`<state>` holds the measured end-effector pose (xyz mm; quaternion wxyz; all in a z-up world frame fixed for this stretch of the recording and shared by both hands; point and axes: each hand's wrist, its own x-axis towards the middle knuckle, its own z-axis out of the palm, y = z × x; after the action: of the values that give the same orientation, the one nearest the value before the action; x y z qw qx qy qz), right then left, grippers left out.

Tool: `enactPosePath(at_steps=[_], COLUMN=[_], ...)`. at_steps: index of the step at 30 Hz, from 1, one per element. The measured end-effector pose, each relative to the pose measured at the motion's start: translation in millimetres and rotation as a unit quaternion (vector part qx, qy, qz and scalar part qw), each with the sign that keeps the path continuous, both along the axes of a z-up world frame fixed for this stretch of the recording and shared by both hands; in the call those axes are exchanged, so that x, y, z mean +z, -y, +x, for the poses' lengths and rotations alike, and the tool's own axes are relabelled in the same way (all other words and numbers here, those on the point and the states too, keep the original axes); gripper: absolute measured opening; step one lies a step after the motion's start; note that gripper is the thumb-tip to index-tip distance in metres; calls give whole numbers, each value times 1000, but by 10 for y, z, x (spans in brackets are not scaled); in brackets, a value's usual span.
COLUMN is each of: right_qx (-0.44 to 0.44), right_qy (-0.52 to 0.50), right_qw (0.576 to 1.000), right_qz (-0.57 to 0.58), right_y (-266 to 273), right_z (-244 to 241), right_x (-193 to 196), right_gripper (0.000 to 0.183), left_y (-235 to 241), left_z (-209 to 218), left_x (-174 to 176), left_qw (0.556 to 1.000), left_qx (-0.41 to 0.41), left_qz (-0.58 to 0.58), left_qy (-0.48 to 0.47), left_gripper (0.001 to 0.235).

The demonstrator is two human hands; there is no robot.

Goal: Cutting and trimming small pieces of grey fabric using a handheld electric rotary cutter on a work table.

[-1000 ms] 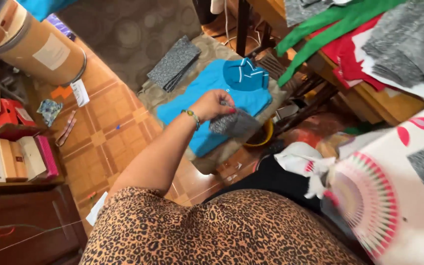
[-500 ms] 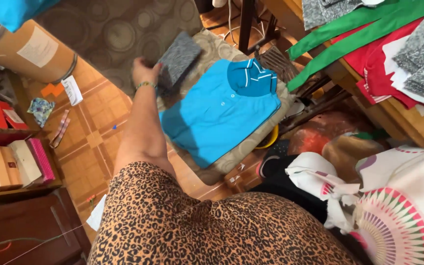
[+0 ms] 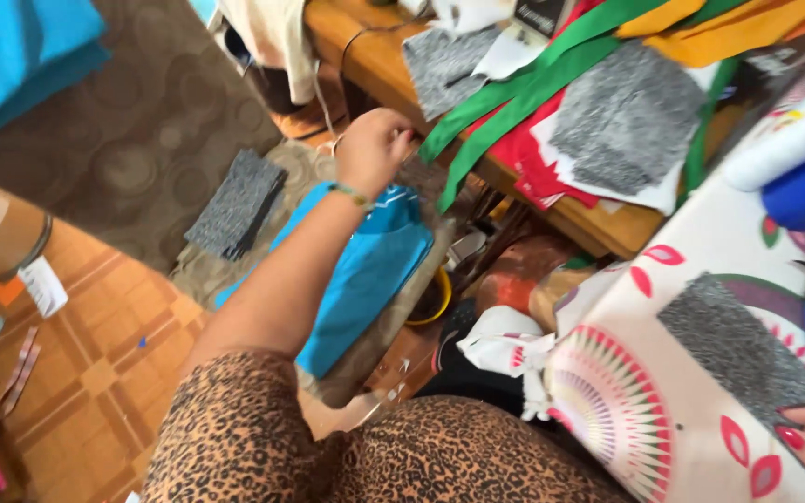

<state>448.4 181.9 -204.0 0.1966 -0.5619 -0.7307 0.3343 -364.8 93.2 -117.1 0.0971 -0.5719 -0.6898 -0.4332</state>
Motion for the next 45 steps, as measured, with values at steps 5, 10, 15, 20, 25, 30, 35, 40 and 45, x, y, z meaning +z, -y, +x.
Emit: enactPosePath(at_steps=[5,10,15,20,25,30,35,40,45], right_qx=[12,-37,4,-32,-17,42,70,48,36], right_qy=[20,275,167,238,240,182,169,145,-30], right_qw=[999,957,982,964,966,981,983,988,947], right_qz=[49,-81,-85,-116,-92,-44,-19,13,318], right_y=[574,655,683,765,747,728,743,825,1057], right_z=[-978,-1486,-1477,-1744,-1632,-1509,-1501,-1563,-1754], right_x=[1137,1787,1820,2100,1955,1834,1796,1832,2186], right_gripper=[34,36,35,33,34,34,35,30,56], left_y=[-1165,-1589,-1466,-1489,-1719,-2224,-2011,-1457,-1019], left_z=[-74,-214,-8,1018,1895,2000,2076,2501,3104], left_x=[-164,-88,616,1164,1128,842,1305,1850,1720], left_qw=[991,973,924,977,946,934,950,858,620], left_qx=[62,135,161,27,-195,-145,-233,-303,-476], left_qz=[-115,-165,-345,-157,-169,-224,-206,-210,-194], left_qy=[-31,-91,-43,-138,-197,-236,32,357,593], left_gripper=[45,32,47,27,42,31,21,15,10])
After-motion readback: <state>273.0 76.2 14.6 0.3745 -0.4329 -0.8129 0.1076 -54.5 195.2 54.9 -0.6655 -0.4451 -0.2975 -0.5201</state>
